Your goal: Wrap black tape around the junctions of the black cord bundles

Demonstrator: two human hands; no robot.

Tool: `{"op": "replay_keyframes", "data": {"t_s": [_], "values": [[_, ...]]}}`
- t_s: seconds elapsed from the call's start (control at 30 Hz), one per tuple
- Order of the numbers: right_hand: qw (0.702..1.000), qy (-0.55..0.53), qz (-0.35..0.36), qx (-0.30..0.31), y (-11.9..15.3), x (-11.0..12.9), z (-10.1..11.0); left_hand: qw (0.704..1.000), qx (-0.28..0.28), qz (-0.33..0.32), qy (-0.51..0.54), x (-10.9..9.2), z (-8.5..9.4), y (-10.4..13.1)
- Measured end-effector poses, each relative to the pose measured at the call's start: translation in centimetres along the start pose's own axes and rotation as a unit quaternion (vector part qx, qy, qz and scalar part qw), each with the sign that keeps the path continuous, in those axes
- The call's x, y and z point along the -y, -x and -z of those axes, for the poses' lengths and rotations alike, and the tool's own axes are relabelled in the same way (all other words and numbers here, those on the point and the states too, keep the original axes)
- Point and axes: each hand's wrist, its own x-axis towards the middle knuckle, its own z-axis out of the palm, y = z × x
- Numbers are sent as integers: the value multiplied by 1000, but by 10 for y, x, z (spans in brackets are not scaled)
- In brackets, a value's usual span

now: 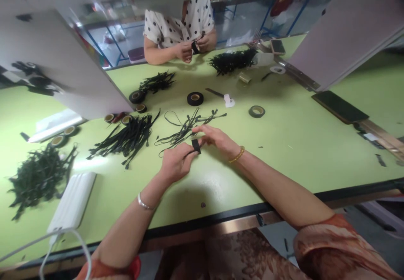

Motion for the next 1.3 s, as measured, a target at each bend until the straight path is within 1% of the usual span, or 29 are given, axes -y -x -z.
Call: {"op": "replay_keyframes", "data": {"t_s": [0.07,0.1,0.17,0.23,0.27,0.33,0.4,0.47,0.57,0.63,0.7,0.73,0.8,0.87,0.9,0.93,0.97,1.03,1.1,1.13,1.2,1.27,1.3], "values": [[999,5,-40,12,1,0,-2,995,23,-56,-83,0,-2,2],[998,9,-57,10,1,-1,-3,990,32,-72,-117,0,-4,2],[997,4,-70,-19,3,-4,-8,983,43,-84,-160,-1,-6,3],[996,-26,-47,-66,5,-7,-12,982,45,-71,-172,-5,-6,3],[995,-51,-29,-84,6,-7,-14,983,45,-58,-167,-8,-6,3],[990,-99,7,-99,7,-7,-17,988,50,-20,-147,-15,-6,3],[986,-128,37,-100,8,-5,-17,990,61,33,-123,-21,-5,2],[983,-135,71,-99,9,-2,-15,988,68,100,-93,-24,-4,0],[981,-126,114,-95,10,0,-12,980,53,189,-21,-21,-5,-2],[981,-115,133,-84,10,0,-10,973,23,225,54,-15,-6,-4],[983,-99,146,-60,9,-1,-7,955,-10,254,155,-10,-6,-6],[984,-90,147,-43,9,-2,-6,939,-25,271,211,-8,-5,-7],[987,-71,140,-12,8,-3,-3,894,-46,309,321,-7,-4,-9],[990,-35,135,5,6,-5,-1,845,-54,333,414,-8,-1,-11],[990,-9,138,5,6,-5,-1,826,-55,336,450,-9,0,-12],[990,21,142,4,6,-6,0,811,-53,335,476,-10,0,-12],[988,53,147,3,6,-6,-1,804,-49,331,491,-10,1,-12],[981,113,157,-2,6,-6,-2,808,-43,317,495,-9,0,-12],[973,157,167,-10,7,-7,-2,830,-34,293,473,-6,-1,-10],[971,170,170,-14,7,-7,-3,848,-29,276,451,-4,-3,-9],[972,169,165,-21,6,-8,-2,895,-24,233,380,-2,-5,-8],[979,138,150,-17,4,-9,0,938,-25,186,290,0,-7,-7],[983,116,142,-12,3,-10,1,955,-29,162,247,0,-7,-6]]}}
